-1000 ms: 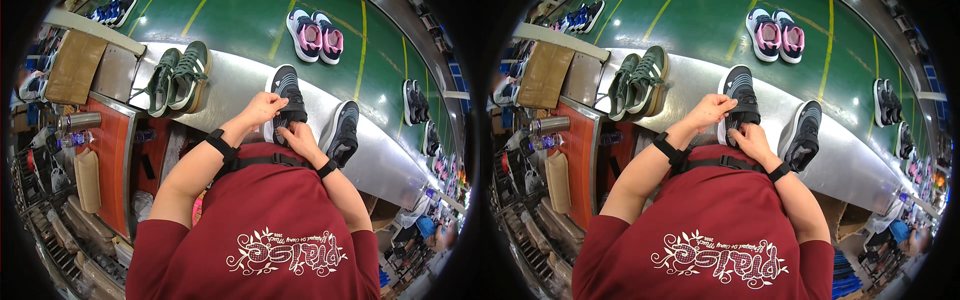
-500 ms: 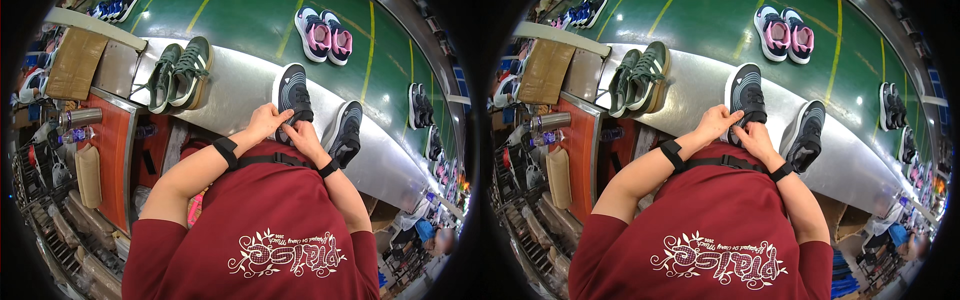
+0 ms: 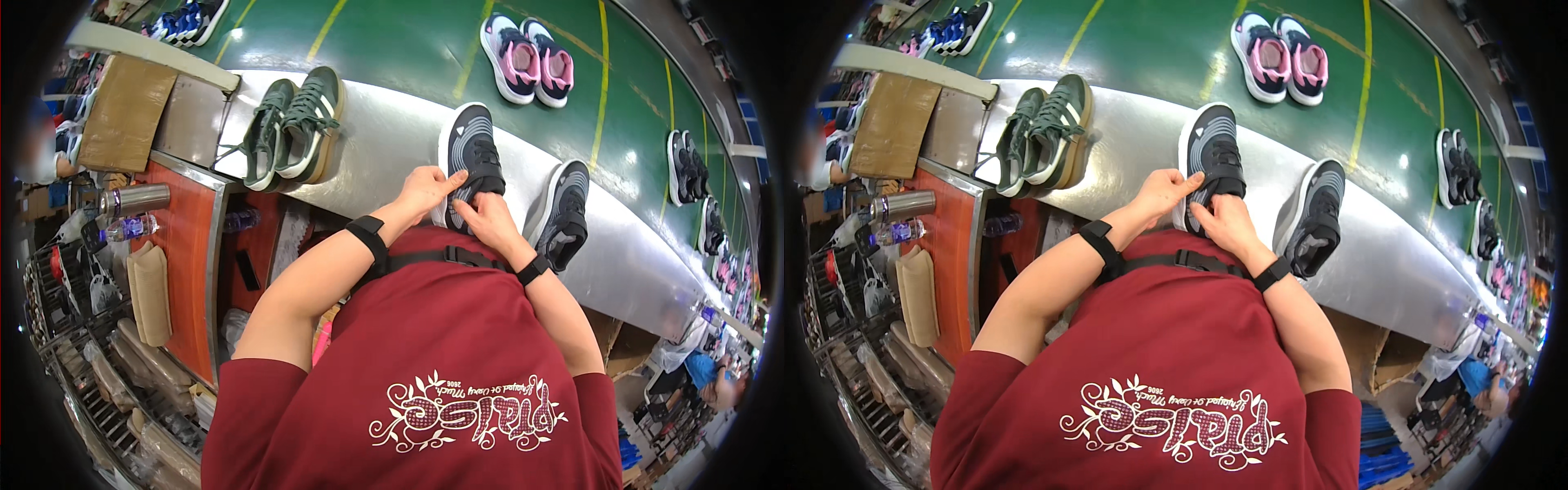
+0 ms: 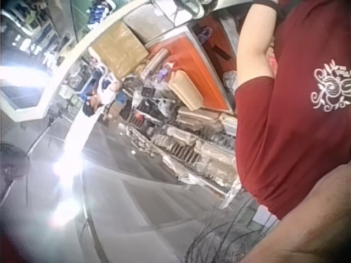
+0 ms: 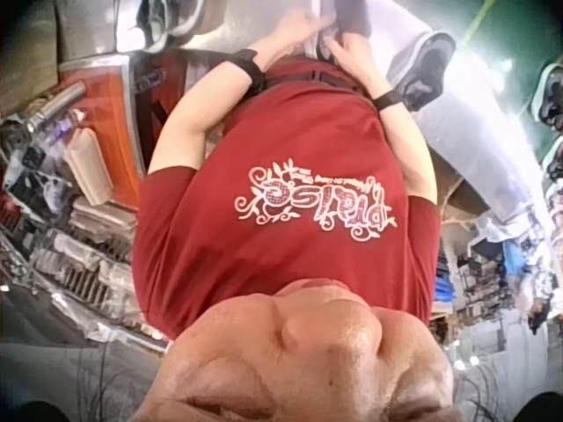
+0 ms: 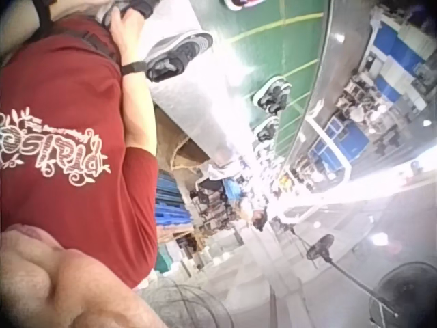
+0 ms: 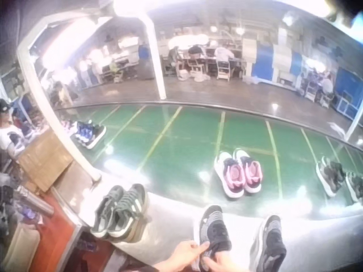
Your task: The recorder sorts through shoes on a conveyor belt and then sits down to lace up a pair of green sneakers.
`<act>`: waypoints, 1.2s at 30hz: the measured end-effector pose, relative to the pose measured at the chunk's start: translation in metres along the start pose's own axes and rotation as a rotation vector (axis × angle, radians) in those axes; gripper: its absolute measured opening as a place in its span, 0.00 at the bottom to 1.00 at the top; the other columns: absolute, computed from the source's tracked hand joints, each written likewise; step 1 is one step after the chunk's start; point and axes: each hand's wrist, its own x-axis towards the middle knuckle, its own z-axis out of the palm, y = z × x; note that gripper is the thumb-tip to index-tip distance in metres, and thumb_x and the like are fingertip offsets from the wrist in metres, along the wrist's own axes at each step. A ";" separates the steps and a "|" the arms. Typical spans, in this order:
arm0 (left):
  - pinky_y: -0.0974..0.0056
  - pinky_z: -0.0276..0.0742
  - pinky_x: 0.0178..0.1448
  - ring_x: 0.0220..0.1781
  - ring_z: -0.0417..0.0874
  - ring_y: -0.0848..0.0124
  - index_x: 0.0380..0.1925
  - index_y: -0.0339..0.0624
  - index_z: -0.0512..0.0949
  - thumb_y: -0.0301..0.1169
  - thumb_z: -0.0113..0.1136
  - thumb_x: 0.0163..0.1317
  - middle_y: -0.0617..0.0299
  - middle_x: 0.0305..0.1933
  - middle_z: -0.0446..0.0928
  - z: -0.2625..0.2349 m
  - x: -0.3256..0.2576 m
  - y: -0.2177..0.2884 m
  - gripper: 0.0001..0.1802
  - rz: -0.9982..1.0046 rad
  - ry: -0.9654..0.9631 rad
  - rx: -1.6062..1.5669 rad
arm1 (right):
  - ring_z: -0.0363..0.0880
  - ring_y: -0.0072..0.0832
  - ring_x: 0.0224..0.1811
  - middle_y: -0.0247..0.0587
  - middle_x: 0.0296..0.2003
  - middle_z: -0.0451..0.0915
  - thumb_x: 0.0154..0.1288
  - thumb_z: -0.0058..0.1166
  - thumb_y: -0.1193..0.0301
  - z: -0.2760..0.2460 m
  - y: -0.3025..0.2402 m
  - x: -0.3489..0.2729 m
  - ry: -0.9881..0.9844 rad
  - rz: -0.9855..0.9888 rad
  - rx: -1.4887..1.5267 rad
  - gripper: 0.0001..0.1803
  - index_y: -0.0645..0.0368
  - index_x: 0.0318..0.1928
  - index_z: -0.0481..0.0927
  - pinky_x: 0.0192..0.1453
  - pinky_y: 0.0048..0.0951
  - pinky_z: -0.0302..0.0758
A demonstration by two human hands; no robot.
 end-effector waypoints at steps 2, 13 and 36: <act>0.69 0.60 0.22 0.22 0.65 0.78 0.21 0.43 0.73 0.57 0.66 0.56 0.69 0.21 0.67 -0.004 0.006 0.000 0.28 -0.134 -0.135 -0.090 | 0.78 0.51 0.23 0.60 0.19 0.75 0.59 0.58 0.57 0.001 0.001 0.003 0.021 -0.022 -0.014 0.25 0.71 0.20 0.76 0.30 0.44 0.72; 0.64 0.74 0.38 0.31 0.74 0.70 0.33 0.34 0.76 0.58 0.66 0.55 0.60 0.28 0.74 0.008 0.013 0.003 0.32 0.120 0.099 0.015 | 0.78 0.58 0.29 0.66 0.25 0.77 0.59 0.53 0.62 0.011 -0.008 0.002 0.122 -0.156 -0.202 0.20 0.71 0.22 0.76 0.39 0.51 0.74; 0.66 0.75 0.37 0.29 0.79 0.72 0.39 0.40 0.79 0.36 0.61 0.62 0.62 0.28 0.79 -0.025 -0.070 -0.090 0.12 0.186 0.280 0.124 | 0.80 0.45 0.41 0.51 0.35 0.80 0.50 0.70 0.58 -0.111 0.099 -0.113 0.603 0.143 -0.228 0.25 0.65 0.39 0.79 0.47 0.39 0.73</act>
